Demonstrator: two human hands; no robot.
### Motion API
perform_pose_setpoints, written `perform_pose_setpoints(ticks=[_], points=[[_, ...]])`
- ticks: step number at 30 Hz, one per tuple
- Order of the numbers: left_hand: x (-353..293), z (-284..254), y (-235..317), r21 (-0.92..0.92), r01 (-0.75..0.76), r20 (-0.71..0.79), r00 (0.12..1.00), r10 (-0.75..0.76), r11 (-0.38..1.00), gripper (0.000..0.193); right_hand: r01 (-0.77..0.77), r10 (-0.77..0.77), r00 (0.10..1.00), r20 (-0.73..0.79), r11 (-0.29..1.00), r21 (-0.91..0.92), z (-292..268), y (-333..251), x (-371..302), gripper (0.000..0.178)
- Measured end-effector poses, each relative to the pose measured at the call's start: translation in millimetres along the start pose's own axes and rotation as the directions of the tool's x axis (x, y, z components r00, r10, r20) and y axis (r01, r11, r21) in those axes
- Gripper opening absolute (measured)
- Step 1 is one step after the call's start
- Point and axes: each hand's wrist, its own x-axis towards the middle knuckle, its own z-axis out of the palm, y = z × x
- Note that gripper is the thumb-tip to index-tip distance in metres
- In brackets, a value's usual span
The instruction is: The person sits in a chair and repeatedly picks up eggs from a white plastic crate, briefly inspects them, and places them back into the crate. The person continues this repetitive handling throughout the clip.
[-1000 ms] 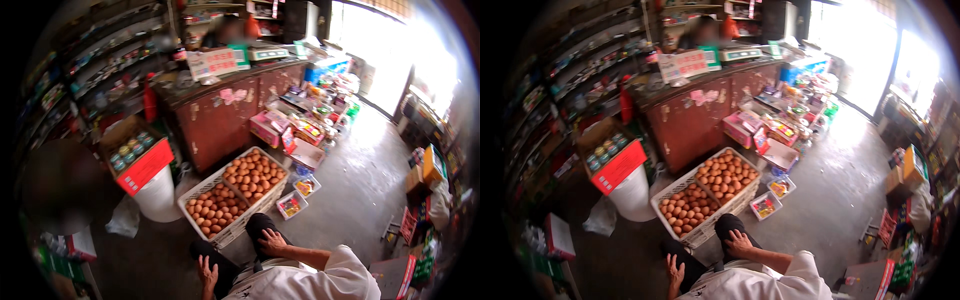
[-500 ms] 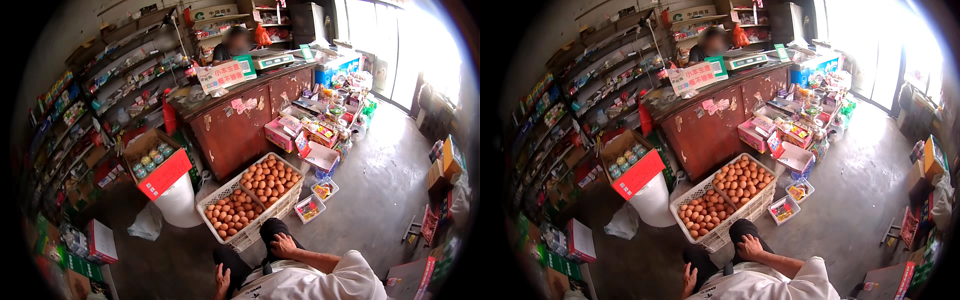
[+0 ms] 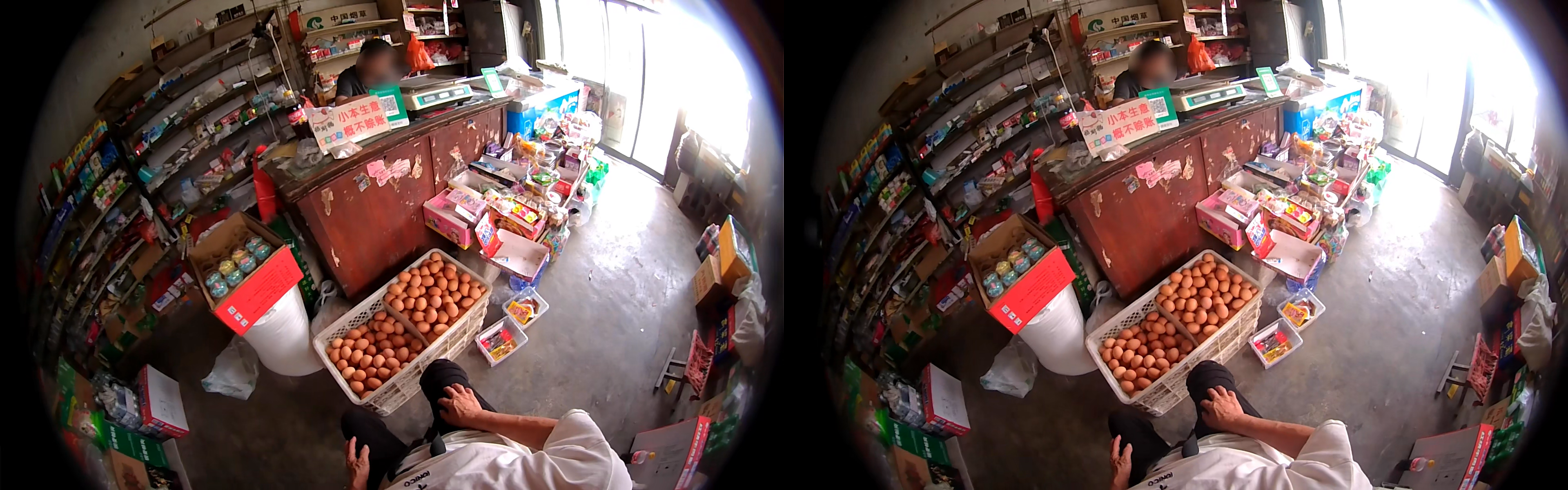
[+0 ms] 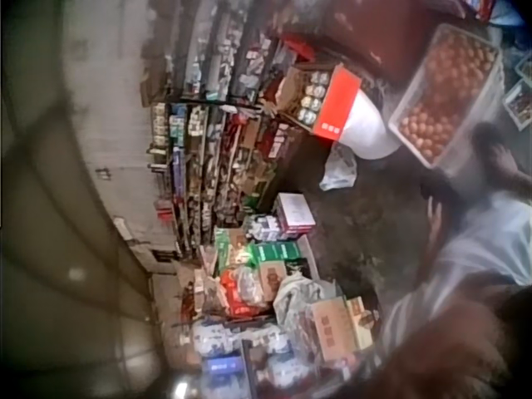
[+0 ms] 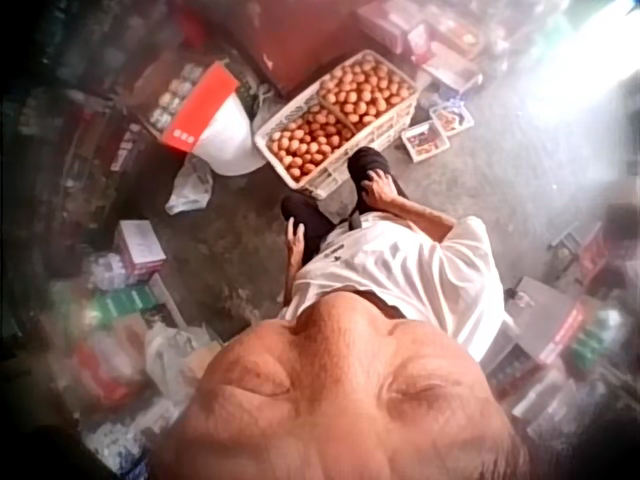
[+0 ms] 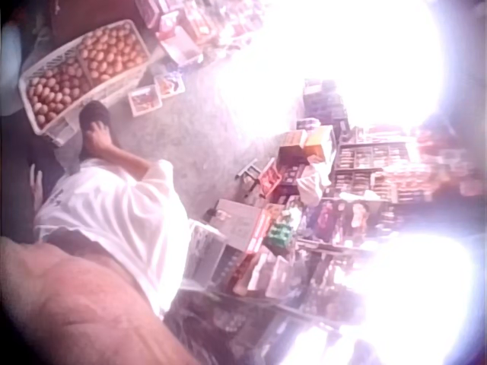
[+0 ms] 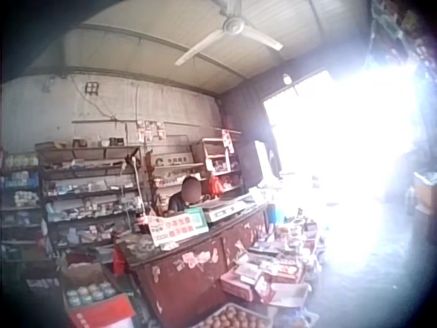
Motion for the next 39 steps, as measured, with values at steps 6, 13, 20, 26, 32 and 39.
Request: perform_pose_setpoints(ticks=[6, 13, 20, 26, 32, 39], points=[[5, -1, 0, -0.014, 0.077, -0.015, 0.997, -0.077, 0.997, 0.05, 0.002, -0.002, 1.0, 0.016, 1.0, -0.017, -3, -3, 2, 0.027], [0, -7, 22, 0.024, 0.133, -0.021, 0.991, -0.132, 0.991, 0.05, -0.007, 0.007, 0.999, 0.04, 1.0, -0.013, -4, -4, 6, 0.026], [2, -5, 0, -0.032, 0.128, -0.026, 0.991, -0.129, 0.991, 0.051, -0.003, 0.005, 0.998, 0.065, 1.0, -0.031, 1, -7, 12, 0.027], [-11, -10, 59, 0.007, 0.129, -0.003, 0.992, -0.129, 0.992, 0.05, -0.005, 0.009, 0.997, 0.079, 0.998, -0.059, 6, 1, 12, 0.026], [-4, -3, 29, -0.059, 0.097, -0.046, 0.994, -0.1, 0.994, 0.049, 0.0, 0.005, 0.997, 0.074, 0.998, -0.063, 7, 0, 14, 0.026], [0, -2, 21, -0.087, 0.181, -0.072, 0.98, -0.187, 0.98, 0.049, 0.009, -0.007, 0.999, 0.045, 0.999, -0.04, 8, -3, 16, 0.024]])
